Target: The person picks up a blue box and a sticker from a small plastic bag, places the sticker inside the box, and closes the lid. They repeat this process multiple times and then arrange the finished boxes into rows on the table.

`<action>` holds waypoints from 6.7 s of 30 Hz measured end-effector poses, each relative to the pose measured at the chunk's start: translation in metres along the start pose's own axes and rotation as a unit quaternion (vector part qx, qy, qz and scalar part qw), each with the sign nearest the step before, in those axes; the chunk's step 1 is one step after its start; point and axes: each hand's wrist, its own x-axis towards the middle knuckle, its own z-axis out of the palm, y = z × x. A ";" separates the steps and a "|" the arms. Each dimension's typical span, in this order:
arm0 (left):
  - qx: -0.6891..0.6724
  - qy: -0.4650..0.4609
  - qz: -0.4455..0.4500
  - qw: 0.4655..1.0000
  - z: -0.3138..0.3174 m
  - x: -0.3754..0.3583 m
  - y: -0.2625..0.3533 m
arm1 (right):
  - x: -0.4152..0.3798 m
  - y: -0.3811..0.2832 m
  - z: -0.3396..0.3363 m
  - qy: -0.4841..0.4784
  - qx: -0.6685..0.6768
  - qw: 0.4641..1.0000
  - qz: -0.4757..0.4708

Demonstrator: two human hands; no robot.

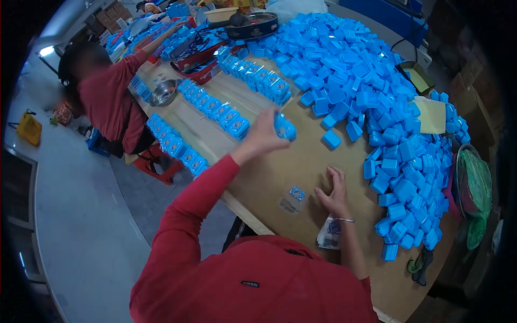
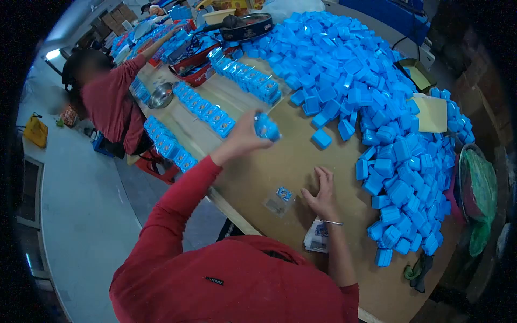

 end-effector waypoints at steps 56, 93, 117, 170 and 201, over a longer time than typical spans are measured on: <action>0.214 0.027 -0.017 0.976 -0.154 0.112 -0.114 | -0.010 -0.042 0.029 -0.128 -0.149 0.978 -0.067; -0.002 -0.156 0.444 0.882 0.245 0.125 0.228 | -0.171 -0.027 -0.136 0.282 0.364 0.861 0.216; -0.459 -0.276 -0.081 0.841 0.118 -0.105 0.115 | -0.101 -0.031 -0.084 0.206 0.368 0.886 0.192; -0.580 -0.318 -0.141 0.736 0.103 -0.091 0.098 | -0.070 -0.046 -0.065 0.149 0.327 0.924 0.134; -0.595 -0.225 -0.184 0.750 0.104 -0.107 0.141 | -0.063 -0.074 -0.073 0.208 -0.072 0.975 -0.042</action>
